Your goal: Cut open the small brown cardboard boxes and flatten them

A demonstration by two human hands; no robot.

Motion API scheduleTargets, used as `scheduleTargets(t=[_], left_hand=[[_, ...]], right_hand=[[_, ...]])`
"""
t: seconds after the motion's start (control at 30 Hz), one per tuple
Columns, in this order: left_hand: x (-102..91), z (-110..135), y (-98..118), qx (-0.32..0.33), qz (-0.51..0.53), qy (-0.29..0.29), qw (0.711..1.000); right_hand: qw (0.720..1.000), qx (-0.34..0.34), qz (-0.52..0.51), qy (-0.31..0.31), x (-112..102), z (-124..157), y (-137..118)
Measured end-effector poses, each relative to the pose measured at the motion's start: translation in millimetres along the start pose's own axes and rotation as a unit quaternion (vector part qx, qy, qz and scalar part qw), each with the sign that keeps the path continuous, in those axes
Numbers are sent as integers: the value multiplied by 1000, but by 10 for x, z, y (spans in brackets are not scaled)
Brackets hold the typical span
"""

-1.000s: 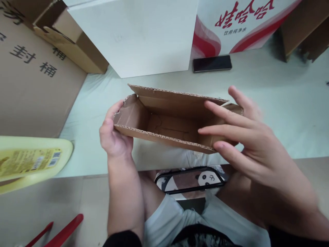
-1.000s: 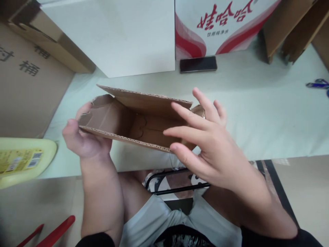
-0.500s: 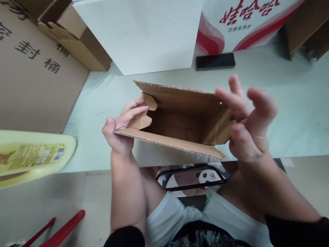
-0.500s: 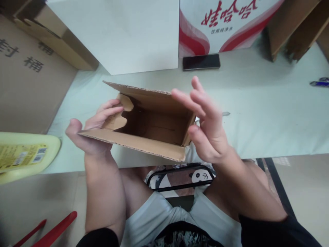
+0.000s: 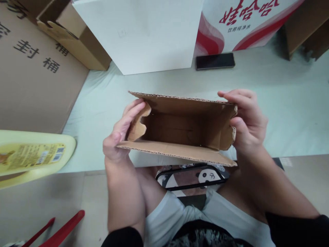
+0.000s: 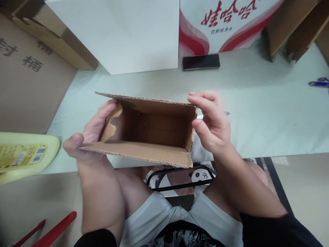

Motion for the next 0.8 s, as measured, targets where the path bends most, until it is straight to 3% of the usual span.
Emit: scheduleTargets(t=[0.17,0.27,0.4,0.67,0.8], left_hand=[[-91,-37,-117,-46,48,38,997],[-132,-76,-195,-55,20,6,998],[-129,-85,-232,-70,-6,-24,997],[-84,-81,-219,-68,-45,-35,996],[-86,-74,-210,-67,-69,-28,995]], right_hand=[[998,63,-26,-18,33,53,18],[992,80,-96,-5,82,69,61],[988,45,-142,42,117,55,78],[990,6,29,136,21,48,22],[989,-70,53,122,5,54,12]])
Point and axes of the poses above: each hand's wrist, its own z-axis away from the middle knuckle, its own x-axis out of the palm, y = z × x, the point moved 4 cm from there along -z, towards the middle knuckle
